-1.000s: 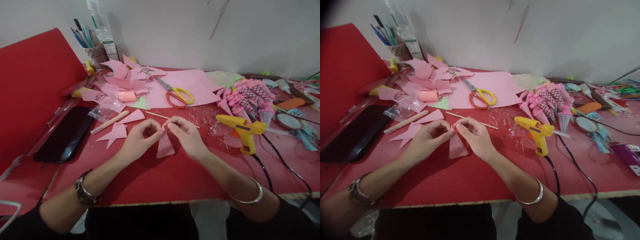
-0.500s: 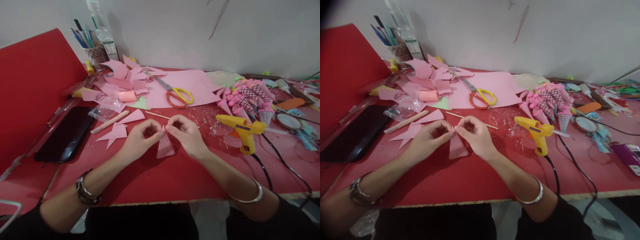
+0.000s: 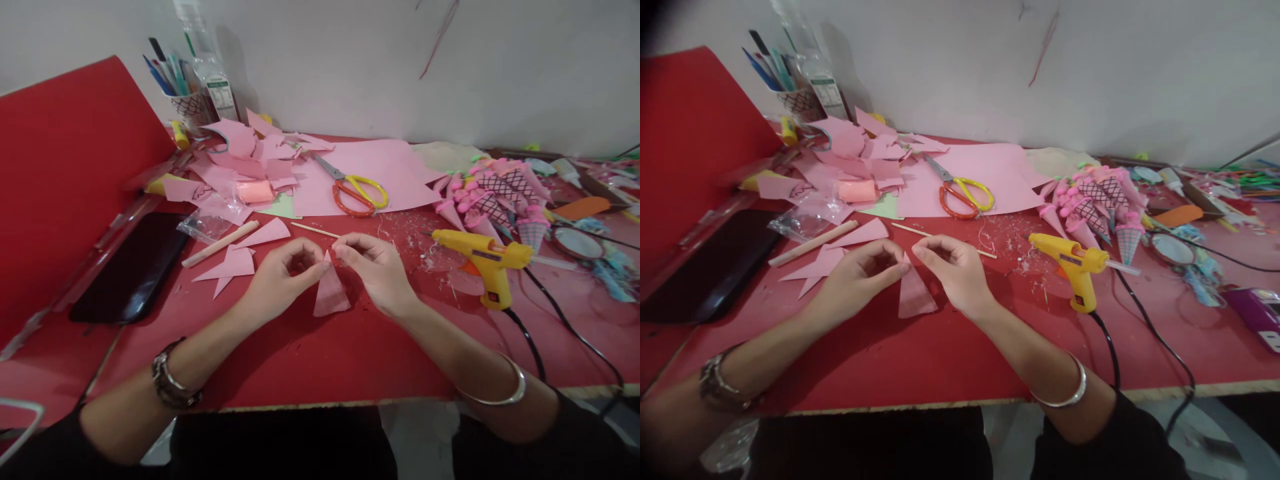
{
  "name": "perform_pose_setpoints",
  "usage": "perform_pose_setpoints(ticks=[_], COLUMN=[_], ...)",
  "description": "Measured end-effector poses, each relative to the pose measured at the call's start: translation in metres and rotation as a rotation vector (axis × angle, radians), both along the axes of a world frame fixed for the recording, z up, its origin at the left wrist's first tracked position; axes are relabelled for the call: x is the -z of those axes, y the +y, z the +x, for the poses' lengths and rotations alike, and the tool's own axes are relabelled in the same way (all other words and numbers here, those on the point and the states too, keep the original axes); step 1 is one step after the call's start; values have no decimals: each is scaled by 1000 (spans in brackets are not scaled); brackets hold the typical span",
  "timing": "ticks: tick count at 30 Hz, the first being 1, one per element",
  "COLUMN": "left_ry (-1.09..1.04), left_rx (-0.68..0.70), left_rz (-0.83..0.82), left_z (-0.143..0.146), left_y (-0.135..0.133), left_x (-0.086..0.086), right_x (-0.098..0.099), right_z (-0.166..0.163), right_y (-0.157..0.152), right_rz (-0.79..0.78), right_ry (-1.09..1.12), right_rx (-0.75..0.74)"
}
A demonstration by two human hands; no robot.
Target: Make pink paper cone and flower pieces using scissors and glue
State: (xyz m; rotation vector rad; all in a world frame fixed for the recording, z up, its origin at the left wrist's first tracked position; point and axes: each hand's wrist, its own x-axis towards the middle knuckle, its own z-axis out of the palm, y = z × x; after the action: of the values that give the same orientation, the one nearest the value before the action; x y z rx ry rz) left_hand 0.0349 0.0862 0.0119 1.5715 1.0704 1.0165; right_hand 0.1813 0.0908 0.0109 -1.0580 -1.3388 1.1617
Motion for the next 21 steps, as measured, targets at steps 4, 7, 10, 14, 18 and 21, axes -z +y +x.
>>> perform_pose_setpoints(ticks=[4, 7, 10, 14, 18, 21], left_ry=[-2, -7, -2, -2, 2, 0], left_rx=[0, 6, 7, 12, 8, 6], left_rz=[3, 0, -1, 2, 4, 1], left_z=[0, -1, -1, -1, -1, -1], left_y=[0, 0, 0, 1, 0, 0], left_x=[1, 1, 1, 0, 0, -1], right_x=[2, 4, 4, 1, 0, 0], right_z=[1, 2, 3, 2, 1, 1], right_y=[1, 1, 1, 0, 0, 0], right_rz=[19, 32, 35, 45, 66, 71], right_ry=[-34, -47, -51, -48, -15, -12], right_rx=[-11, -14, -28, -29, -22, -7])
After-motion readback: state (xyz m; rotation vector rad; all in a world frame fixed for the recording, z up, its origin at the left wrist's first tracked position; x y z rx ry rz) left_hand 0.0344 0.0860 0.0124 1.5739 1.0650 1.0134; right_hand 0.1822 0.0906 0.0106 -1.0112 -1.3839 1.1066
